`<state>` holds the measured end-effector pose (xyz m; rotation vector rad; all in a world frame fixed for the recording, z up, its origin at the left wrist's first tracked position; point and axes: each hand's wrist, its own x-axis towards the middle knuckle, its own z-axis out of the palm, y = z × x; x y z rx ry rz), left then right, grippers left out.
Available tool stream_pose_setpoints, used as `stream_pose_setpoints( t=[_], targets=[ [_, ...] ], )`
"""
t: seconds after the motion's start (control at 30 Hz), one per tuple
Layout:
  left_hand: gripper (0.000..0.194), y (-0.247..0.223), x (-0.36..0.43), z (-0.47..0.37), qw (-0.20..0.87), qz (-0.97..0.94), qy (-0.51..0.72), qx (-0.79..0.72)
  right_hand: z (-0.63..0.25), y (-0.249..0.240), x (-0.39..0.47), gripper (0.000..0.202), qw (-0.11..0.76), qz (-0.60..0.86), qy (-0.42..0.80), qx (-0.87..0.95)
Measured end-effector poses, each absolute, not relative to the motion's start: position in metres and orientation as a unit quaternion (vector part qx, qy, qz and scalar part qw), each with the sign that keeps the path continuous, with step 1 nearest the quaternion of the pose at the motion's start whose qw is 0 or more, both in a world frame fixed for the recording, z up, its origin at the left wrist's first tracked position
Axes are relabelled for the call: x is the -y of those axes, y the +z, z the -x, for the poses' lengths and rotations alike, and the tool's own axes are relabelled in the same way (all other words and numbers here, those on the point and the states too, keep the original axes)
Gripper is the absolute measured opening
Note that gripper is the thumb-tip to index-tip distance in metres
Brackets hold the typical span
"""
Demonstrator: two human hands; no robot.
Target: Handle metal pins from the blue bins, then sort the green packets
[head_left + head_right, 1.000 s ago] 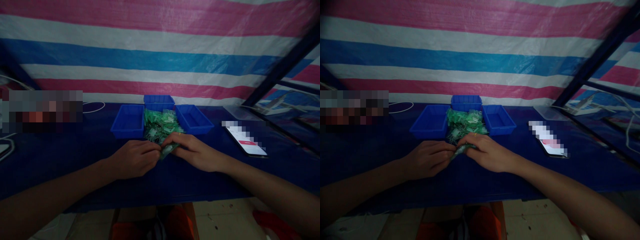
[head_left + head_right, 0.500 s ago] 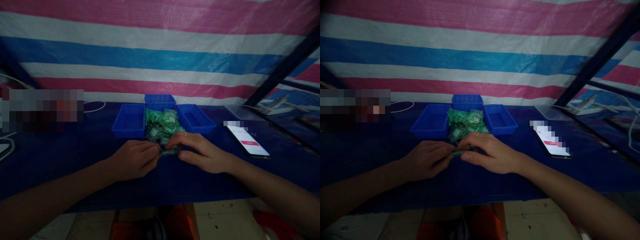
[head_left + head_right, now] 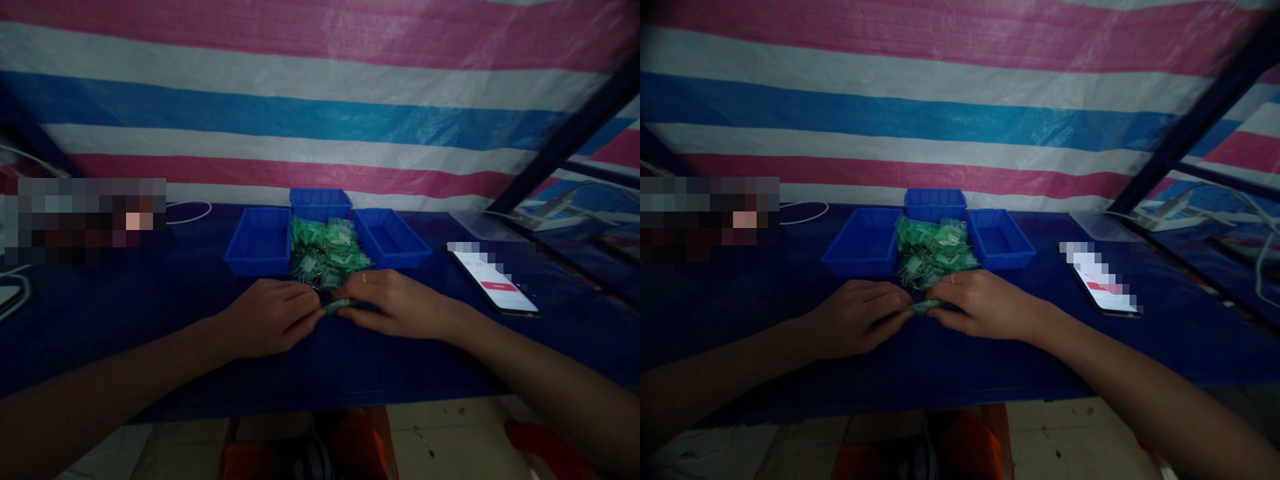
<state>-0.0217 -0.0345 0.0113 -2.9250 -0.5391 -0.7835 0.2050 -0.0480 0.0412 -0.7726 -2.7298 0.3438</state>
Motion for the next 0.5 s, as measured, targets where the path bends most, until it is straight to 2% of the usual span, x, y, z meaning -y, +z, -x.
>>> stream_pose_setpoints(
  t=[0.27,0.5],
  targets=[
    [0.021,0.0145,0.036,0.0206,0.027,0.956,-0.225,0.188,-0.2064,0.0392,0.0463,0.022,0.12,0.279,0.076,0.95],
    [0.018,0.0142,0.0362,0.0205,0.037,0.957,-0.231,0.174,-0.2085,0.0386,0.0442,0.024,0.154,0.291,0.025,0.944]
  ],
)
